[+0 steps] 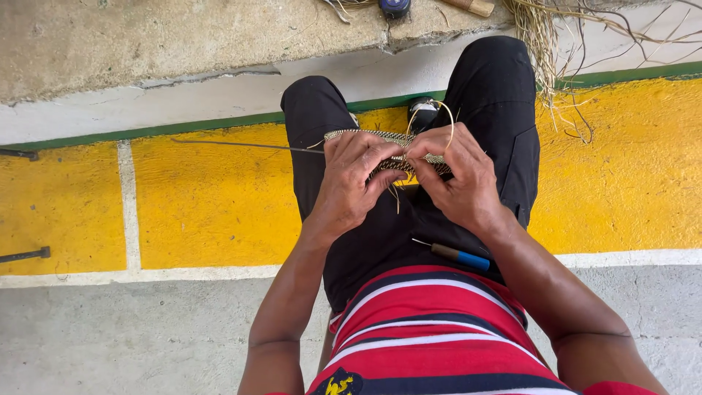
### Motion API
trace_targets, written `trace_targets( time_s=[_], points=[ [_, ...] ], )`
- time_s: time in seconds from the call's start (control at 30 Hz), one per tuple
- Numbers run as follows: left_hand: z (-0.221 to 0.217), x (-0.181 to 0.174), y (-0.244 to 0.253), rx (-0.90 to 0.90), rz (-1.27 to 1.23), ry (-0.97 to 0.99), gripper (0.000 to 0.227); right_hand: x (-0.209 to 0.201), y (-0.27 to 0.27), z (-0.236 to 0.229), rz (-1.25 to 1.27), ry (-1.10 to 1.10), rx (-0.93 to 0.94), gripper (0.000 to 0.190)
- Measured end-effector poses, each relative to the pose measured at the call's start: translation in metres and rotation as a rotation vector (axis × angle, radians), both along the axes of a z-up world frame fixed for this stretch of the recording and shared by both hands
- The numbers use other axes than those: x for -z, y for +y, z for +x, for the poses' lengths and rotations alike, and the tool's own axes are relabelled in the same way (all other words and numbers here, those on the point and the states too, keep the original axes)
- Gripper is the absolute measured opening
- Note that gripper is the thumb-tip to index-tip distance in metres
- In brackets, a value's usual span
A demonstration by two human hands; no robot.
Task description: Weaving a small circular basket or mat using natural fiber strands.
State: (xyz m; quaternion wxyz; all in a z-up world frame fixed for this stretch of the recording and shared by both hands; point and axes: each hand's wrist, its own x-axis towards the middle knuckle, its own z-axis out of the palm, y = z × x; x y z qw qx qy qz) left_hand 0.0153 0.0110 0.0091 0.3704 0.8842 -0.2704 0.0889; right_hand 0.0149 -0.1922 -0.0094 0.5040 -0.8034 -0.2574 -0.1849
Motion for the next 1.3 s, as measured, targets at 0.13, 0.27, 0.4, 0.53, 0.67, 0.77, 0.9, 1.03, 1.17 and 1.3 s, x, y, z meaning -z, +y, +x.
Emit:
trace_targets(
  time_s=[0.13,0.27,0.4,0.53,0.67,0.77,0.9,1.03,1.17,1.3],
  points=[
    [-0.001,0.003,0.002,0.008,0.007,0.013,0.037,0.0,0.001,-0.002,-0.028,0.015,-0.036,0.026],
    [-0.003,0.009,0.001,0.01,0.002,-0.003,0.039,0.003,0.0,-0.004,-0.089,0.091,-0.062,0.023],
    [-0.004,0.014,0.002,0.026,-0.006,-0.028,0.039,-0.001,0.0,-0.003,-0.04,0.075,-0.045,0.021],
    [-0.005,0.014,0.003,0.023,-0.025,-0.054,0.039,-0.004,-0.002,-0.002,-0.05,0.151,-0.083,0.022],
    [-0.005,0.022,0.005,0.018,-0.014,-0.055,0.038,-0.005,-0.007,0.007,-0.039,0.193,-0.112,0.022],
    [-0.008,0.023,0.004,-0.045,-0.007,-0.134,0.037,-0.008,-0.034,0.043,-0.075,0.296,-0.433,0.028],
    [-0.012,0.024,0.002,-0.06,-0.019,-0.145,0.038,0.007,-0.034,0.08,-0.184,0.451,-0.489,0.015],
    [-0.011,0.03,0.005,-0.075,-0.002,-0.129,0.036,0.009,-0.014,0.09,-0.188,0.529,-0.827,0.025],
    [-0.012,0.033,0.005,-0.082,-0.048,-0.081,0.041,0.035,-0.012,0.101,-0.283,0.609,-0.712,0.019],
    [-0.01,0.026,0.006,-0.068,-0.076,-0.003,0.043,0.049,-0.025,0.12,-0.16,0.657,-0.461,0.023]
  ],
)
